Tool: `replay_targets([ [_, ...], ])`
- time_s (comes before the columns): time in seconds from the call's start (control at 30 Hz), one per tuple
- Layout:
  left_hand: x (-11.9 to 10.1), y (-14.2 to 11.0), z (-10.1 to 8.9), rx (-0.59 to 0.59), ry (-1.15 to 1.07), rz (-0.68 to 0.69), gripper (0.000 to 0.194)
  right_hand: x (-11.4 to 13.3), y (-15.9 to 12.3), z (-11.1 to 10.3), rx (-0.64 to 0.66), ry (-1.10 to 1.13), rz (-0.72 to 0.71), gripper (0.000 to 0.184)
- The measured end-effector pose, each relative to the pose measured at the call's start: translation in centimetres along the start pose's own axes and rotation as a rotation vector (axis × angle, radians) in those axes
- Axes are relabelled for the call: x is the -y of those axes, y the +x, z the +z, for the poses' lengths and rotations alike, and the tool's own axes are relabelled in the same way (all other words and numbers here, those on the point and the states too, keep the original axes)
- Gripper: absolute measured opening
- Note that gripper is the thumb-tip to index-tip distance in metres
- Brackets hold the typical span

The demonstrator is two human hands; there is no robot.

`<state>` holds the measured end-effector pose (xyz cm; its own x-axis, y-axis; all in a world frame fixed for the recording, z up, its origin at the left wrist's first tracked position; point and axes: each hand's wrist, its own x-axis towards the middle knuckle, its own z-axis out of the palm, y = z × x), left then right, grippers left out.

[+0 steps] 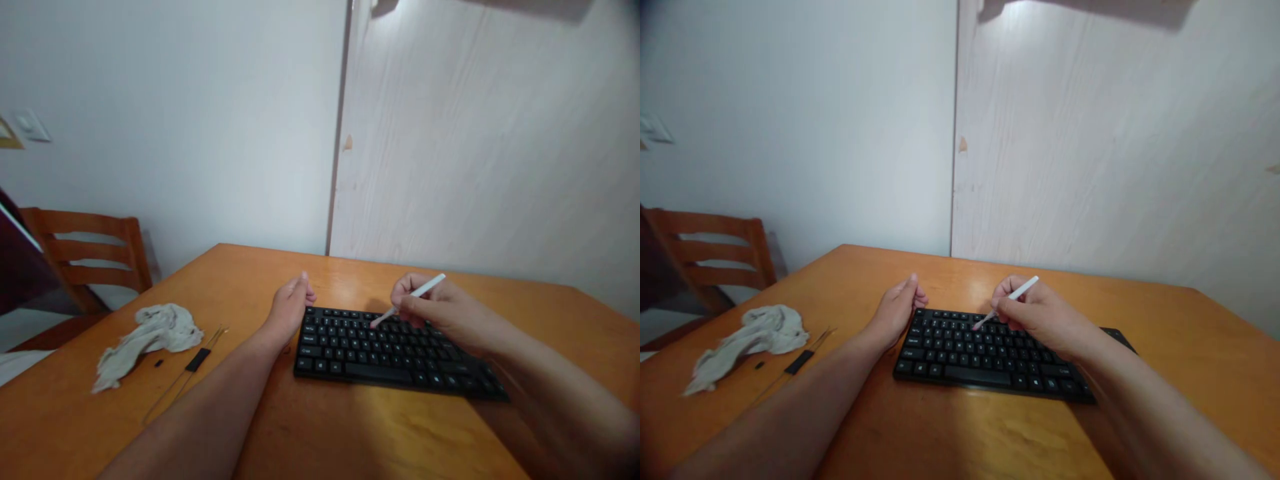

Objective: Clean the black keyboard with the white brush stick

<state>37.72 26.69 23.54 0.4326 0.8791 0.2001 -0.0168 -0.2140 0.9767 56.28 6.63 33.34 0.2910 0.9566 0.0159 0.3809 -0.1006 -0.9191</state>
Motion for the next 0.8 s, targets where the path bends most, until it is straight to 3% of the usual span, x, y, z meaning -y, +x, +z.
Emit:
replay_targets([
  [0.4,0.1,0.0,0.5,-0.023,-0.017,0.021,0.056,0.1,4.3,6.6,0.055,0.075,-0.076,0.016],
  [0.6,0.3,0.1,0.4,-0.032,-0.002,0.021,0.06,-0.3,5.1,8.3,0.11,0.061,-0.106,0.019],
  [0.8,0.3,0.2,0.4,-0.038,-0.03,0.004,0.063,-0.3,5.3,8.7,0.128,0.033,-0.153,0.018],
])
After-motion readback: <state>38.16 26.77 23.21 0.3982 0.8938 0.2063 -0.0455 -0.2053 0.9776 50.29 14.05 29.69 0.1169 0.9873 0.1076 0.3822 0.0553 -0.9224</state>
